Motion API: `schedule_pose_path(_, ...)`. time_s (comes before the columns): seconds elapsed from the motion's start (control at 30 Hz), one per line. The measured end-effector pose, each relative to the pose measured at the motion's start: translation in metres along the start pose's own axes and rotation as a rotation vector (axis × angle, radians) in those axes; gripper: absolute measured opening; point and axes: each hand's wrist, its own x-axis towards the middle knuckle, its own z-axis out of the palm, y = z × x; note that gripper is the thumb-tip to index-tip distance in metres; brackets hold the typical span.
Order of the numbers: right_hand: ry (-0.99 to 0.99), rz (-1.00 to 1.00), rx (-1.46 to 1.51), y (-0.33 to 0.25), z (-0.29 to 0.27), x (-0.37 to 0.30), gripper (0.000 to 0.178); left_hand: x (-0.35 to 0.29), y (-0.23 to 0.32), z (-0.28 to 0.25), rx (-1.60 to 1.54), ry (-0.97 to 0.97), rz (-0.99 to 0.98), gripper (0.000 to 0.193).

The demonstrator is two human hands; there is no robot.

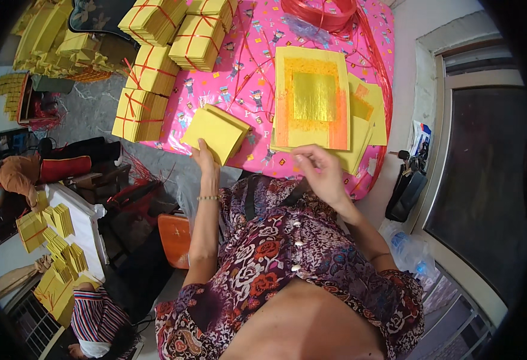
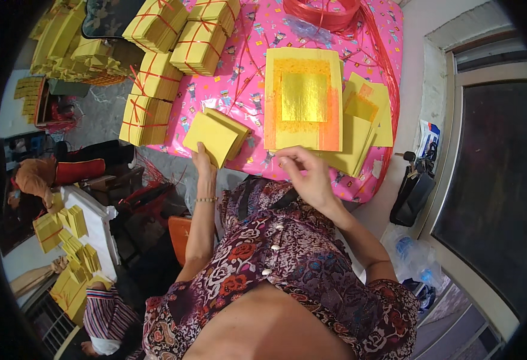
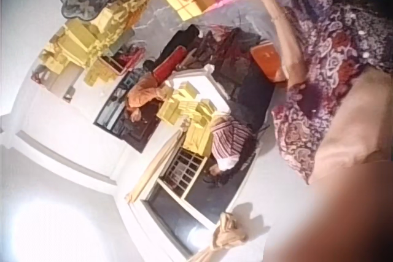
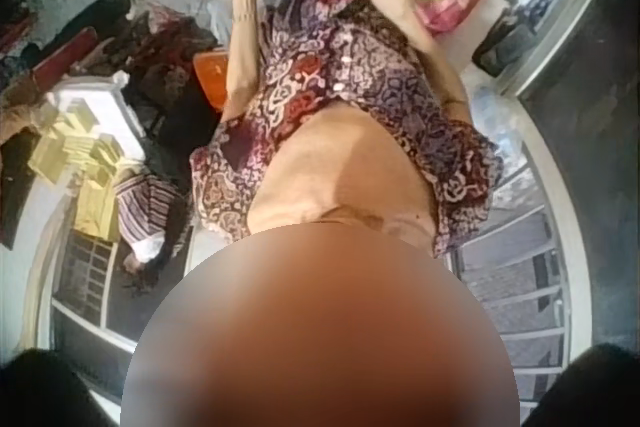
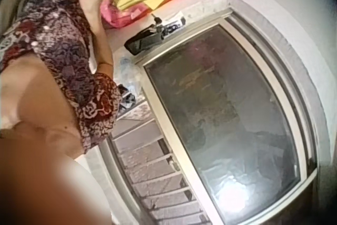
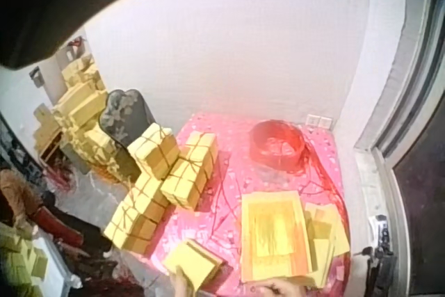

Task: Stacking and counting sheets of yellow joss paper.

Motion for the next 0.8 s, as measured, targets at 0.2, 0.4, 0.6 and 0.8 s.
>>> schedule_pose_path(0.2, 0.190, -0.300, -0.724, -0.028, -0.052, 0.019, 0.020, 0.016, -0.024, 0.011, 0.137, -0.039, 0.039, 0.033)
schedule_pose_path(0.4, 0.010, -0.369, -0.968, -0.026, -0.081, 0.027, 0.036, 0.024, -0.036, 0.008, 0.285, -0.019, 0.101, 0.037)
schedule_pose_path(0.6, -0.106, -0.460, -1.039, -0.029, -0.095, 0.030, 0.040, 0.032, -0.031, 0.001, 0.605, 0.035, 0.044, 0.046)
schedule_pose_path(0.8, -0.109, -0.633, -0.950, -0.030, -0.097, 0.034, 0.024, 0.029, -0.016, 0.004, 0.926, 0.339, 0.101, 0.046)
